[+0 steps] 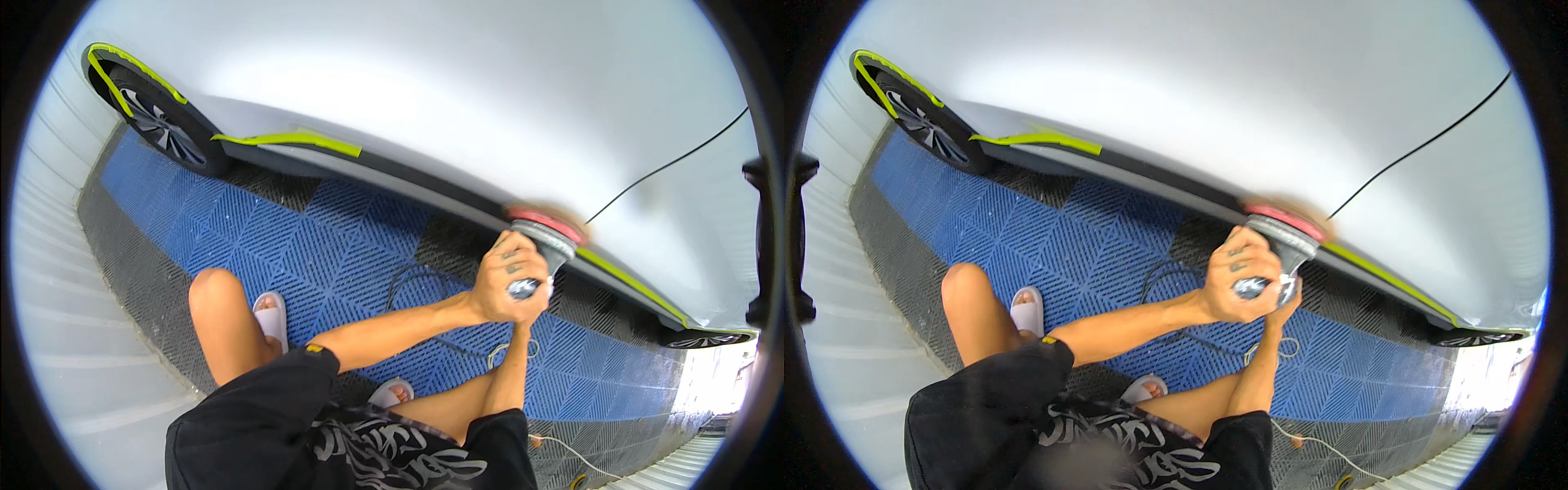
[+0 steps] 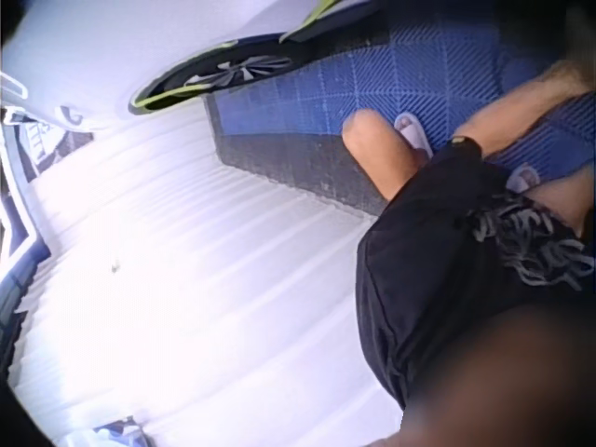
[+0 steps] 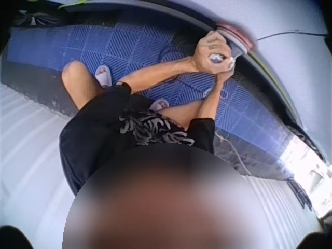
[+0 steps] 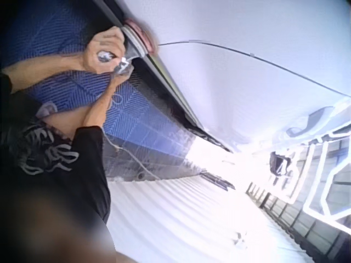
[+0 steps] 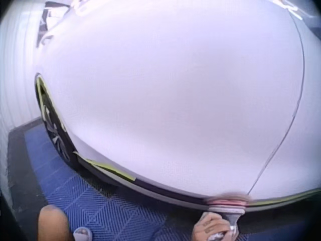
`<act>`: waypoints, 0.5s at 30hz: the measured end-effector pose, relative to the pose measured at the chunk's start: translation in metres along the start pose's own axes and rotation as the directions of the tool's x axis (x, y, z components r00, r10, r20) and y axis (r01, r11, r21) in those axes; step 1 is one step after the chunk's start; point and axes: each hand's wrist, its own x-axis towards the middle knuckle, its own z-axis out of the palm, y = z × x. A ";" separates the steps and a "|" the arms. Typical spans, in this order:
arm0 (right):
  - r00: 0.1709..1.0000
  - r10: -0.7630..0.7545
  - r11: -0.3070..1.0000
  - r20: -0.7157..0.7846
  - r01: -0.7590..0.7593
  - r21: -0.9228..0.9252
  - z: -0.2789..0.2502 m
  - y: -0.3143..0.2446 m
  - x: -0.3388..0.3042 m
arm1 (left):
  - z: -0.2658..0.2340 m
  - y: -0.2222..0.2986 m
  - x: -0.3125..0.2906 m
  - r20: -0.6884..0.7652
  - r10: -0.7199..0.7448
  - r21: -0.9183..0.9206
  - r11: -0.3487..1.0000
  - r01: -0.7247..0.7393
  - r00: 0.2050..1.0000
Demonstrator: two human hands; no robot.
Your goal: The person uses a red and gray electric polisher with a red pad to polish the side of a white car. They work along the rear quarter panel, door, and front fender, moving the tool in smooth strokes and kneeling to reach lower areas.
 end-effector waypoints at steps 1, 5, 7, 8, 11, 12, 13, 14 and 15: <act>0.997 -0.040 0.997 0.064 0.044 -0.060 0.004 0.001 -0.001 | -0.008 -0.002 0.003 0.000 0.011 -0.011 1.000 -0.011 1.000; 0.995 -0.086 0.994 0.058 0.089 -0.056 0.036 -0.008 -0.013 | -0.047 -0.003 0.012 0.060 0.010 -0.017 1.000 -0.009 0.998; 0.986 -0.163 0.978 0.047 0.168 -0.125 0.055 -0.015 -0.020 | -0.066 -0.005 0.015 0.068 0.008 -0.027 1.000 -0.006 0.998; 0.992 -0.114 0.989 0.049 0.118 -0.084 0.063 -0.017 -0.024 | -0.074 -0.007 0.016 0.066 0.004 -0.036 0.999 -0.001 0.998; 0.991 -0.088 0.991 0.100 0.097 -0.088 0.081 -0.025 -0.036 | -0.099 -0.016 0.017 0.060 -0.013 -0.056 0.998 0.017 0.998; 0.988 -0.096 0.985 0.125 0.112 -0.132 0.086 -0.027 -0.038 | -0.107 -0.020 0.017 0.046 -0.017 -0.059 0.998 0.020 0.999; 0.983 -0.099 0.976 0.152 0.126 -0.176 0.090 -0.030 -0.040 | -0.115 -0.024 0.017 0.031 -0.025 -0.060 0.998 0.026 0.999; 0.979 -0.104 0.967 0.177 0.141 -0.214 0.093 -0.032 -0.041 | -0.120 -0.026 0.017 0.014 -0.024 -0.061 0.998 0.025 1.000; 0.981 -0.081 0.970 0.179 0.119 -0.214 0.097 -0.034 -0.044 | -0.127 -0.029 0.017 0.005 -0.031 -0.069 0.997 0.032 0.999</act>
